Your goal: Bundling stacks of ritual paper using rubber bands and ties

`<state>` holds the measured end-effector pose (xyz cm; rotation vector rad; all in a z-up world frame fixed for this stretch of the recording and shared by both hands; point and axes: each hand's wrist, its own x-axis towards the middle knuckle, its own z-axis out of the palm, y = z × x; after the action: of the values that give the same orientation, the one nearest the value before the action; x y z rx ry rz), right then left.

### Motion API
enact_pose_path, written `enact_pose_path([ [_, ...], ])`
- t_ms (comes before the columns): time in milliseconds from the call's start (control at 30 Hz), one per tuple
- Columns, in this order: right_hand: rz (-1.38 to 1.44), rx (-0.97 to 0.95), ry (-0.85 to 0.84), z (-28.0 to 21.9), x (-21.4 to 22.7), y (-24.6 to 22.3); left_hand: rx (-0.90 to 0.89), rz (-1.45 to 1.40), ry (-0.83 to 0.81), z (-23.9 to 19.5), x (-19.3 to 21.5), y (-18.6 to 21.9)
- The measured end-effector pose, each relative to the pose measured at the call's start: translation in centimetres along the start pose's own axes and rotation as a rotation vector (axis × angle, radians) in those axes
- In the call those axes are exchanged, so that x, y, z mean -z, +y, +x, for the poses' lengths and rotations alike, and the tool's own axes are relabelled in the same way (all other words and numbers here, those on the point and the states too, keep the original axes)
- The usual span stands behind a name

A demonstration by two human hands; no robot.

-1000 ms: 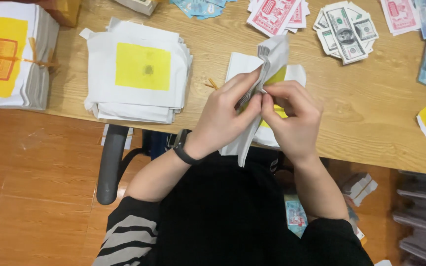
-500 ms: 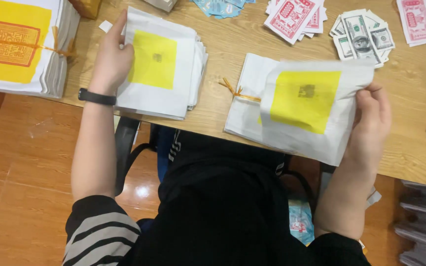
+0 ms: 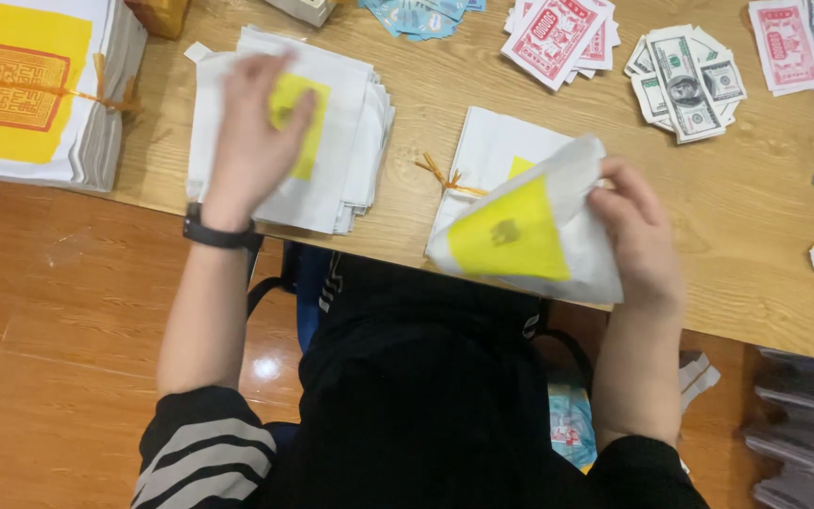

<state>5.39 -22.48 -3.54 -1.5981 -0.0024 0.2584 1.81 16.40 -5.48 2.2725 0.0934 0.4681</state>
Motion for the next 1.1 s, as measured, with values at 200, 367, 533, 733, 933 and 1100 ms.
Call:
enact_pose_path([
  [200,0.23,0.079,-0.802,4.8,-5.4,4.8,0.244,-0.93,-0.85,-3.7,-5.6,2.6],
  [367,0.231,0.025,-0.8,6.6,-9.0,4.3,0.409,-0.852,-0.469,-2.6,0.6,2.7],
  [533,0.354,-0.214,-0.628,7.3,-13.9,3.5,0.612,-0.649,-0.239,-0.2,6.9,-1.3],
  [733,0.124,-0.216,-0.321,9.0,-19.4,2.7,0.557,-0.198,-0.028,0.5,6.5,-6.5],
  [933,-0.052,-0.138,-0.251,10.3,-19.4,3.2,0.452,-0.093,0.011,0.3,6.1,-7.5],
  [1100,-0.374,0.173,-0.181,10.4,-12.4,0.8,0.188,0.481,0.329,-1.2,5.2,-7.6],
])
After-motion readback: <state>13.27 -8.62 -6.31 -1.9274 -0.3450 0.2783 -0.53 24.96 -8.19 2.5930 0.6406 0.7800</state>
